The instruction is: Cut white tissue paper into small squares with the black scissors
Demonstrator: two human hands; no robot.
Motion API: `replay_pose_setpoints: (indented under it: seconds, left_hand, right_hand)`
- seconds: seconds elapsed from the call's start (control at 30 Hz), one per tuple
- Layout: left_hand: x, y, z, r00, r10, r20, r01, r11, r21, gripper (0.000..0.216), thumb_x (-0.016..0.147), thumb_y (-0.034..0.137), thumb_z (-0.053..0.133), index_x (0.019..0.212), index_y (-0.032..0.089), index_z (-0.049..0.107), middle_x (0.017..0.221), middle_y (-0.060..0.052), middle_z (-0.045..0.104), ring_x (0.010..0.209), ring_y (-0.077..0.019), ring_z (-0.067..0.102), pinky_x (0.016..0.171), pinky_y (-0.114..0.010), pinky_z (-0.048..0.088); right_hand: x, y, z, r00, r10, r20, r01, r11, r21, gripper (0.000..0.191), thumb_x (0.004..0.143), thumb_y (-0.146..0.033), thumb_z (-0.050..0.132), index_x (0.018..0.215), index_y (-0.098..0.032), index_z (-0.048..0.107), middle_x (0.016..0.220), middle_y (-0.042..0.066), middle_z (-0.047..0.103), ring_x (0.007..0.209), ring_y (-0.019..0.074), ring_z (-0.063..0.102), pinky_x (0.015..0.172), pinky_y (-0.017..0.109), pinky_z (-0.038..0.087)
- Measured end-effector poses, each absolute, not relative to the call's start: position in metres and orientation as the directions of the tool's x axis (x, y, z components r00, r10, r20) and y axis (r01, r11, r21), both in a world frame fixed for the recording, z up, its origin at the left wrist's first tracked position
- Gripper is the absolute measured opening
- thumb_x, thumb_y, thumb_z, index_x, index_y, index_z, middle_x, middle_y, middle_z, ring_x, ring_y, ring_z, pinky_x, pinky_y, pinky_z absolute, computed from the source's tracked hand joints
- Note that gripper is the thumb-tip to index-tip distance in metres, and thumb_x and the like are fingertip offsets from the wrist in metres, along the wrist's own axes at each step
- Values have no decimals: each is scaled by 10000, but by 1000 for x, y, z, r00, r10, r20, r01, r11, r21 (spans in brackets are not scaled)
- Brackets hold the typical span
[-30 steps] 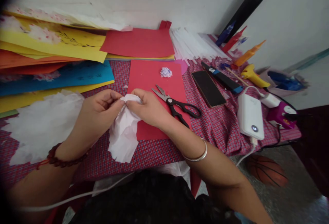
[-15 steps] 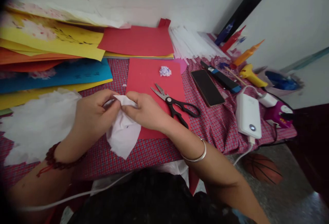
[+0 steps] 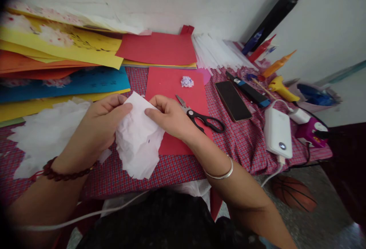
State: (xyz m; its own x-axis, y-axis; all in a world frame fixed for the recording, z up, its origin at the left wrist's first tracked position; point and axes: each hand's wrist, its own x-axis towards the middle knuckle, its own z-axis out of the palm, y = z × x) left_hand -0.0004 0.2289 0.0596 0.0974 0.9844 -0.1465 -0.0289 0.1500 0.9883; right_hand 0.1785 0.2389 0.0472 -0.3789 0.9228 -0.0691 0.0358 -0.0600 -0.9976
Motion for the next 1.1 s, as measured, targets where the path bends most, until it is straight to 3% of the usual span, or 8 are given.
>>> replay_pose_setpoints:
  seconds: [0.2,0.43,0.57,0.73,1.1]
  left_hand:
    - [1,227,58,97,995,-10,185,-8,983,120,833,305,648,789,206,597,660,14,599,546,-119,507,458,-225,386]
    - [1,227,52,171,964,-203,34,200,979,37,803,252,624,812,217,631,631,13,615,495,-130,525,447,-246,412]
    - [1,226,56,171,983,-72,235,30,972,117,836,262,582,726,223,578,613,19,561,523,-135,481,467,-261,345]
    - [4,222,62,239,962,136,556,-250,793,298,871,255,537,616,239,382,522,34,435,508,-145,420,518,-301,266]
    - [8,221,57,268,942,202,646,-331,688,279,866,243,504,638,253,344,511,31,394,482,-162,395,533,-325,223]
  right_hand:
    - [175,237,47,-393,918,-60,22,-56,-998,321,822,-434,719,771,-210,496,680,-50,497,591,97,430,525,232,318]
    - [174,235,46,-338,937,-89,22,-87,-996,235,844,-378,662,798,-208,506,693,-48,519,585,96,453,527,232,334]
    - [173,235,45,-359,931,-67,6,-70,-998,276,836,-407,690,787,-210,503,681,-55,499,590,93,437,527,231,326]
    - [171,235,46,-328,943,-59,-6,-64,-998,311,834,-417,709,754,-215,487,630,-74,458,552,83,396,503,230,300]
    - [171,234,45,-305,949,-74,16,-73,-997,280,822,-371,715,754,-213,495,629,-80,462,532,80,401,491,227,316]
